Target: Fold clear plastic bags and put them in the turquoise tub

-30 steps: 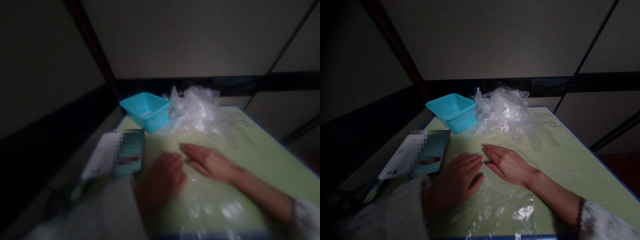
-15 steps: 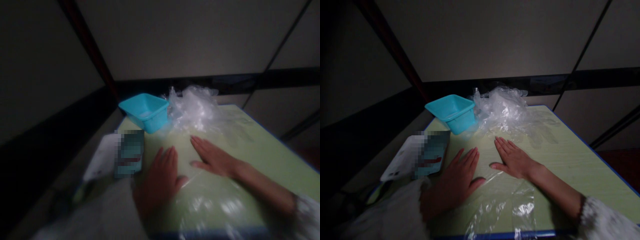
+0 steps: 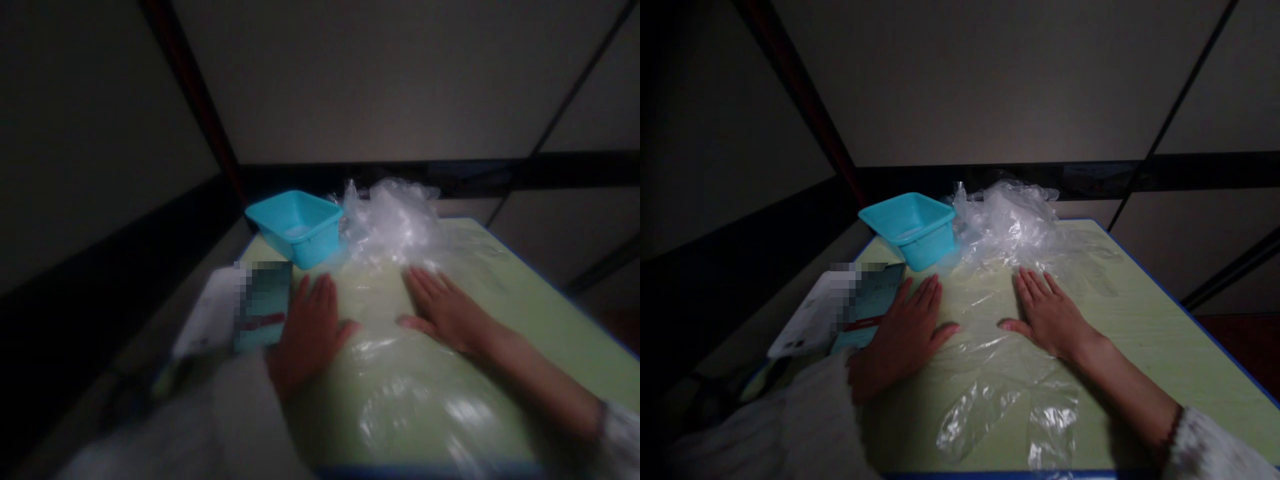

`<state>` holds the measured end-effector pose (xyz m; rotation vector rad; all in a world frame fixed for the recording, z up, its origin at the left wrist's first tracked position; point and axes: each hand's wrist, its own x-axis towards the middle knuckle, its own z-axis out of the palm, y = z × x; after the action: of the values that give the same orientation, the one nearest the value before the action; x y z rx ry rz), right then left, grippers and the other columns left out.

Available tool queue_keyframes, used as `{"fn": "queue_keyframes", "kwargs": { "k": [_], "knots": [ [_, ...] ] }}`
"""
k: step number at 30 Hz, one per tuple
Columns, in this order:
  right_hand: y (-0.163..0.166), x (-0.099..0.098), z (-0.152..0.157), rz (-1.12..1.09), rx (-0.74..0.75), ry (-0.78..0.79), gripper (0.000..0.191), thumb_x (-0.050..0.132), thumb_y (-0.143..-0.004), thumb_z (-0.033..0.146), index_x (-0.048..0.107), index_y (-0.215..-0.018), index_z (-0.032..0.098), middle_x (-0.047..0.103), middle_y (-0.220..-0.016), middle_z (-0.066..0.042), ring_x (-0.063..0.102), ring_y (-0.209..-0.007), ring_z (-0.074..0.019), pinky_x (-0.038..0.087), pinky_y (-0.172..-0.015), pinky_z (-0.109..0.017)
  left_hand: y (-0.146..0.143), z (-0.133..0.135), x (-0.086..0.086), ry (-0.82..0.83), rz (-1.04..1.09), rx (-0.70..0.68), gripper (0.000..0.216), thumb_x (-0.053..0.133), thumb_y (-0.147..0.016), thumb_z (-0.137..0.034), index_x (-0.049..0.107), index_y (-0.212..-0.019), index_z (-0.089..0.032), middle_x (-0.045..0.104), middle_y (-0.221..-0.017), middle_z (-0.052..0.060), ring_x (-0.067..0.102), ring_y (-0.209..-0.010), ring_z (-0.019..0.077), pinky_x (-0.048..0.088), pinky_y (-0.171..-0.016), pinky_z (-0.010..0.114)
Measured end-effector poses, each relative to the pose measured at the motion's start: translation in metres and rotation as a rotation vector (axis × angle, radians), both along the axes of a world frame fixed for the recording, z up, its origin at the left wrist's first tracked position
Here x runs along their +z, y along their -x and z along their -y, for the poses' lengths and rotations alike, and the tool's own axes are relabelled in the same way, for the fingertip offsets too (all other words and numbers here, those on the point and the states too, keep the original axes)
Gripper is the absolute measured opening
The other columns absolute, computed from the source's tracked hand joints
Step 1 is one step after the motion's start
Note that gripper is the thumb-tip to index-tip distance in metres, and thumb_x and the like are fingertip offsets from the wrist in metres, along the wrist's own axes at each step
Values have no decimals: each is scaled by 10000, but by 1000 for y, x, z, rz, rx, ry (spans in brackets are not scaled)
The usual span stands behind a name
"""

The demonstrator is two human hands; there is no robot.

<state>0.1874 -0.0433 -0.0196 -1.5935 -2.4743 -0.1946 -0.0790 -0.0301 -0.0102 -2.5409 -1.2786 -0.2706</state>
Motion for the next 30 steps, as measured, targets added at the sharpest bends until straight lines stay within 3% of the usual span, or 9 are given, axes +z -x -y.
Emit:
{"fn": "queue_keyframes", "kwargs": {
  "k": [5,8,14,19,24,30],
  "knots": [
    [24,10,3,-102,312,75,822,336,-888,636,162,-1479,92,196,-1513,-183,176,-1397,-293,194,-1131,-470,-6,13,8,2,118,-175,556,390,-931,-395,390,-1340,-19,377,-1434,215,312,-1361,303,231,-1135,498],
    [35,5,8,-145,390,163,857,364,-884,631,129,-1479,60,158,-1519,-195,161,-1402,-281,206,-1135,-446,-9,18,8,67,168,-222,544,391,-934,-356,356,-1366,-27,359,-1450,197,305,-1368,272,300,-1120,442],
    [41,-2,12,-135,360,208,889,369,-872,648,171,-1462,13,175,-1503,-219,152,-1403,-270,215,-1140,-414,-8,8,-7,224,198,-266,524,367,-946,-315,320,-1370,-10,340,-1455,213,282,-1380,239,328,-1111,399],
    [42,-7,12,-137,289,125,856,368,-883,629,171,-1470,38,188,-1499,-210,168,-1397,-278,234,-1134,-424,-5,0,-23,216,129,-255,663,396,-930,-444,281,-1373,35,259,-1465,282,210,-1392,316,290,-1110,478],
    [36,-15,10,-122,200,77,826,351,-894,617,198,-1465,40,204,-1492,-213,197,-1388,-297,246,-1125,-450,-6,1,-19,200,91,-241,650,366,-937,-450,289,-1371,27,280,-1457,282,202,-1394,323,268,-1110,492],
    [3,-18,3,-122,125,57,819,333,-894,624,92,-1493,121,207,-1508,-159,214,-1378,-305,261,-1115,-466,-6,1,-17,225,77,-238,683,427,-908,-467,281,-1383,2,270,-1472,257,180,-1402,321,245,-1118,480]
  ]
}}
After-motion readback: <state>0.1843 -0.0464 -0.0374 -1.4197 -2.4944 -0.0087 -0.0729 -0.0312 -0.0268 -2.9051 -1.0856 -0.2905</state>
